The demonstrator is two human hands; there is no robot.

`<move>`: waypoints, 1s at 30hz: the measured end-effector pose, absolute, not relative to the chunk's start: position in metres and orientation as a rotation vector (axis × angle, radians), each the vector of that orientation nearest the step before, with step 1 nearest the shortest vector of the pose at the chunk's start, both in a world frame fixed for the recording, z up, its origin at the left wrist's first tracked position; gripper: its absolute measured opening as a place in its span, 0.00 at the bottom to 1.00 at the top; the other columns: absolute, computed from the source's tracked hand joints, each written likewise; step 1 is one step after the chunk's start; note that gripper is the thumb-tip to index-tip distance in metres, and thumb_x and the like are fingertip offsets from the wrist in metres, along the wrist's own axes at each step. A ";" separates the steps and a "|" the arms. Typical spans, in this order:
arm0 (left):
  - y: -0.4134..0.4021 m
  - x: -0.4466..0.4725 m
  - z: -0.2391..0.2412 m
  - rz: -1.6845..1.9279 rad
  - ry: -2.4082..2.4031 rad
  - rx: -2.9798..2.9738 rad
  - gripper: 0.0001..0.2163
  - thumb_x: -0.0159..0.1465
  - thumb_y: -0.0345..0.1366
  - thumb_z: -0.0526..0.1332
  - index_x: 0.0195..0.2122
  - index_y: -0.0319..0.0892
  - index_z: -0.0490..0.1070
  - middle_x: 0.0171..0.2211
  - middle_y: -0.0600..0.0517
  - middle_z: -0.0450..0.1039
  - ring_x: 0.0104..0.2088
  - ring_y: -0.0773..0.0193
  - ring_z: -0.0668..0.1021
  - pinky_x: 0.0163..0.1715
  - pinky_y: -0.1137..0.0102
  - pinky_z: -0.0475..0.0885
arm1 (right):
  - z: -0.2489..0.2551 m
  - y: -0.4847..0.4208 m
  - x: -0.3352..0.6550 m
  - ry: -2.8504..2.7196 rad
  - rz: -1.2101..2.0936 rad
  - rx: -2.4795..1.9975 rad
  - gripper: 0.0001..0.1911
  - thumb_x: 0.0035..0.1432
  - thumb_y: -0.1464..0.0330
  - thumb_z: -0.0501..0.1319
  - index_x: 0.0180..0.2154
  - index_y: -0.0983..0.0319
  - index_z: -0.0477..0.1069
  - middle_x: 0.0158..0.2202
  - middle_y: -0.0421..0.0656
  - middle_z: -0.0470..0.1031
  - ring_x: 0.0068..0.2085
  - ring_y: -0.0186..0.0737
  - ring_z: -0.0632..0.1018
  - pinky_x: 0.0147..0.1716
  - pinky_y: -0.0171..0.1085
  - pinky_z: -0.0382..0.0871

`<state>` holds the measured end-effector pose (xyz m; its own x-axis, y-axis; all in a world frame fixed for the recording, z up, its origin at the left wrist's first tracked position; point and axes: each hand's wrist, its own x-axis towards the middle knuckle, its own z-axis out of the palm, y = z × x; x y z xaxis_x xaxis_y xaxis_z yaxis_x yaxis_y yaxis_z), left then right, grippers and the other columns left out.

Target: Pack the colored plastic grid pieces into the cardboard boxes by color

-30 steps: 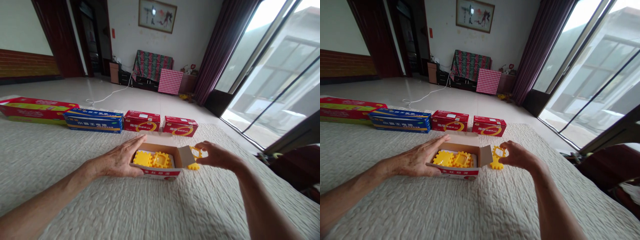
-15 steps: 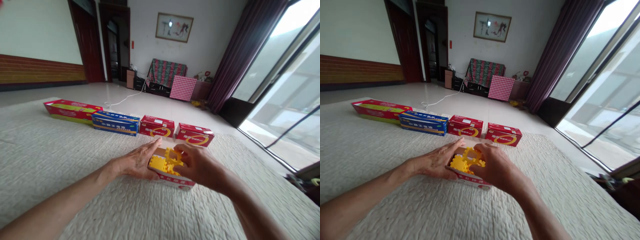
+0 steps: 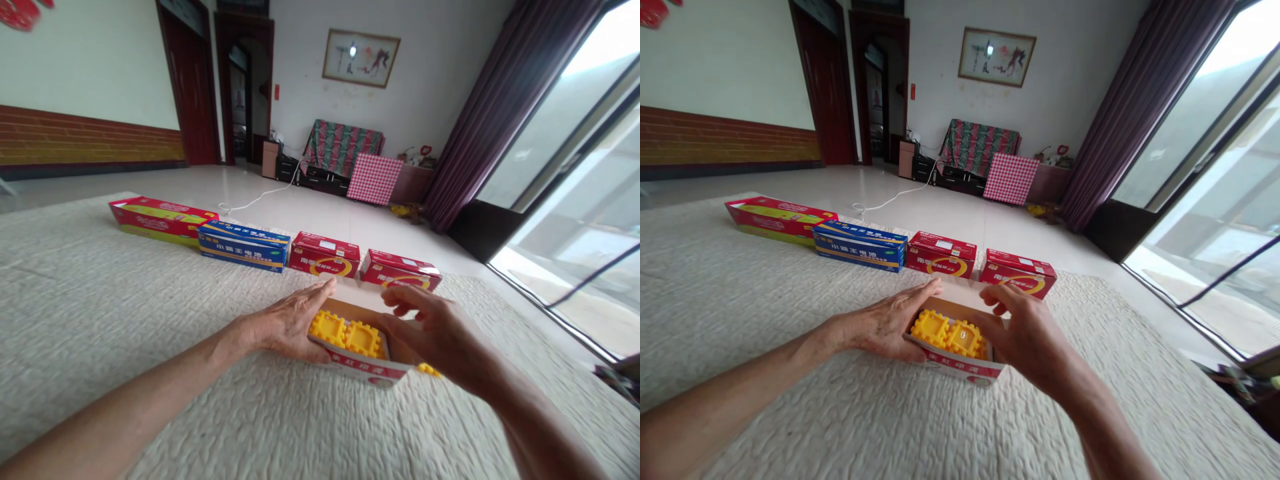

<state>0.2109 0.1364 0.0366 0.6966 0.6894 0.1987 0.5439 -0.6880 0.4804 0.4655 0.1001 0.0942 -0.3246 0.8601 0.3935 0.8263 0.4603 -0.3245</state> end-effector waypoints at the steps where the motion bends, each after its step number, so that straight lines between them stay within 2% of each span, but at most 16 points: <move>1: 0.136 0.211 0.037 0.522 0.962 2.527 0.55 0.48 0.55 0.66 0.67 0.35 0.37 0.68 0.35 0.38 0.66 0.43 0.52 0.63 0.53 0.55 | 0.094 0.100 0.483 -2.151 0.058 -1.428 0.13 0.55 0.60 0.59 0.39 0.59 0.74 0.37 0.45 0.78 0.34 0.41 0.78 0.31 0.39 0.73; 4: 0.137 0.211 0.035 0.540 0.942 2.536 0.55 0.48 0.54 0.67 0.68 0.35 0.36 0.68 0.34 0.41 0.65 0.42 0.53 0.62 0.52 0.55 | 0.087 0.101 0.536 -2.045 0.026 -1.566 0.15 0.56 0.58 0.57 0.41 0.58 0.73 0.38 0.46 0.79 0.36 0.43 0.79 0.33 0.42 0.74; 7: 0.138 0.209 0.031 0.541 0.927 2.547 0.56 0.49 0.52 0.68 0.68 0.39 0.31 0.68 0.35 0.41 0.66 0.42 0.52 0.62 0.51 0.55 | 0.073 0.101 0.572 -2.138 0.202 -1.742 0.17 0.52 0.59 0.60 0.42 0.59 0.73 0.42 0.48 0.78 0.39 0.46 0.79 0.36 0.43 0.75; 10: 0.139 0.208 0.029 0.530 0.930 2.555 0.57 0.49 0.51 0.68 0.68 0.41 0.28 0.68 0.37 0.41 0.66 0.43 0.51 0.62 0.52 0.54 | 0.058 0.103 0.581 -2.270 0.416 -1.877 0.25 0.46 0.63 0.63 0.48 0.60 0.71 0.48 0.49 0.76 0.45 0.48 0.78 0.41 0.42 0.74; 14: 0.138 0.207 0.030 0.507 0.947 2.552 0.57 0.49 0.52 0.68 0.67 0.42 0.26 0.68 0.38 0.41 0.66 0.45 0.51 0.62 0.53 0.54 | 0.043 0.108 0.575 -2.366 0.474 -1.876 0.33 0.42 0.68 0.63 0.54 0.61 0.67 0.52 0.50 0.72 0.49 0.48 0.75 0.47 0.42 0.71; 20: 0.136 0.208 0.036 0.490 0.933 2.549 0.54 0.51 0.59 0.63 0.68 0.39 0.31 0.68 0.36 0.41 0.66 0.43 0.51 0.63 0.52 0.53 | 0.037 0.110 0.572 -2.439 0.437 -1.745 0.20 0.44 0.72 0.60 0.44 0.60 0.73 0.41 0.46 0.76 0.42 0.43 0.77 0.43 0.40 0.71; 25: 0.134 0.210 0.039 0.506 0.972 2.619 0.48 0.56 0.61 0.57 0.67 0.37 0.37 0.67 0.35 0.43 0.66 0.44 0.51 0.63 0.52 0.53 | 0.040 0.108 0.566 -2.428 0.401 -1.707 0.15 0.46 0.69 0.61 0.40 0.60 0.75 0.38 0.45 0.77 0.38 0.43 0.77 0.39 0.40 0.72; 30: 0.135 0.211 0.037 0.529 0.958 2.645 0.48 0.55 0.62 0.57 0.67 0.36 0.38 0.67 0.35 0.45 0.65 0.42 0.52 0.62 0.52 0.53 | 0.044 0.113 0.578 -2.358 0.215 -1.758 0.14 0.48 0.65 0.61 0.39 0.60 0.75 0.36 0.47 0.78 0.35 0.44 0.78 0.37 0.41 0.73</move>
